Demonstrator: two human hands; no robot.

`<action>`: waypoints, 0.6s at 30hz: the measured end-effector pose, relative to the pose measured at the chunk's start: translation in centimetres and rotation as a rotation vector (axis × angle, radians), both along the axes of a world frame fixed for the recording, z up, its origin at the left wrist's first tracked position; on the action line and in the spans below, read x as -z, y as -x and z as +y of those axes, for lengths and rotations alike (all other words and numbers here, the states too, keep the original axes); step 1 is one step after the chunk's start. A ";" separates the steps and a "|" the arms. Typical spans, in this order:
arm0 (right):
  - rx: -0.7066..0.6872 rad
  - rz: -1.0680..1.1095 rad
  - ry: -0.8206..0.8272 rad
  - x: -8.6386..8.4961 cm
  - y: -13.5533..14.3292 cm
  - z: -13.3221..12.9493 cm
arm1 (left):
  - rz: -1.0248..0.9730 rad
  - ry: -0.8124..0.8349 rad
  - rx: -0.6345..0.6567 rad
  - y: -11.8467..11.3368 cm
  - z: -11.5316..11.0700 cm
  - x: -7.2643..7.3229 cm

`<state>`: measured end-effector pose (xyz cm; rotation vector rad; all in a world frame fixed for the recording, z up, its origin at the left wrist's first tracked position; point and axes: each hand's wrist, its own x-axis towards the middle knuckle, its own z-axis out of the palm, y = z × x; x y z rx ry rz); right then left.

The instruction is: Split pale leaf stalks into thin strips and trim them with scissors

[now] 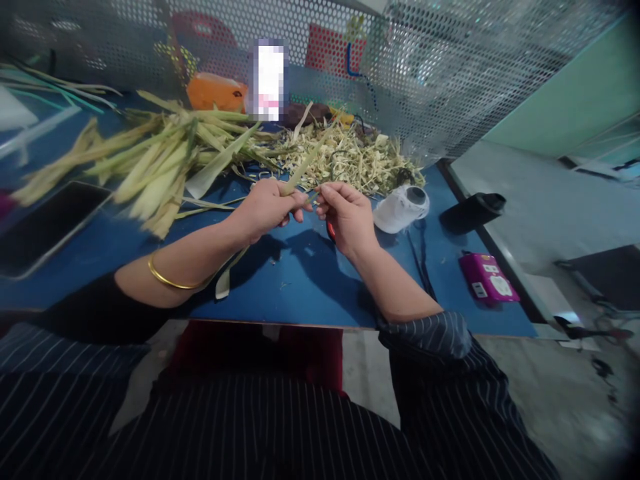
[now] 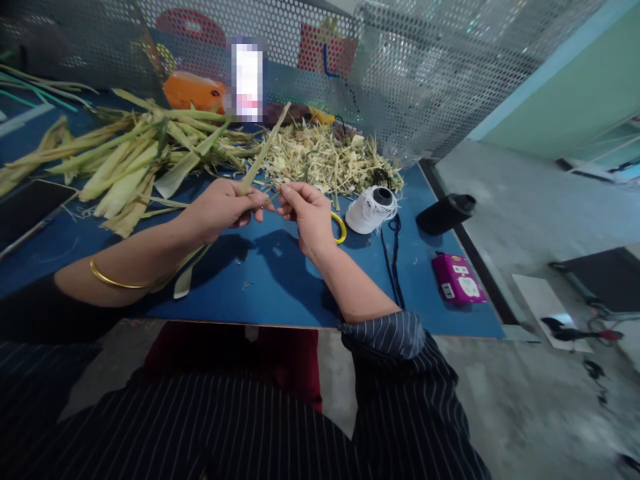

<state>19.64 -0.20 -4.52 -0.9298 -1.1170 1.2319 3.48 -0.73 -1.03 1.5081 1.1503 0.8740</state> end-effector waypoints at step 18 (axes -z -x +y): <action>-0.183 -0.047 0.028 -0.4 0.0 -0.4 | 0.036 0.000 0.024 -0.2 -0.2 0.1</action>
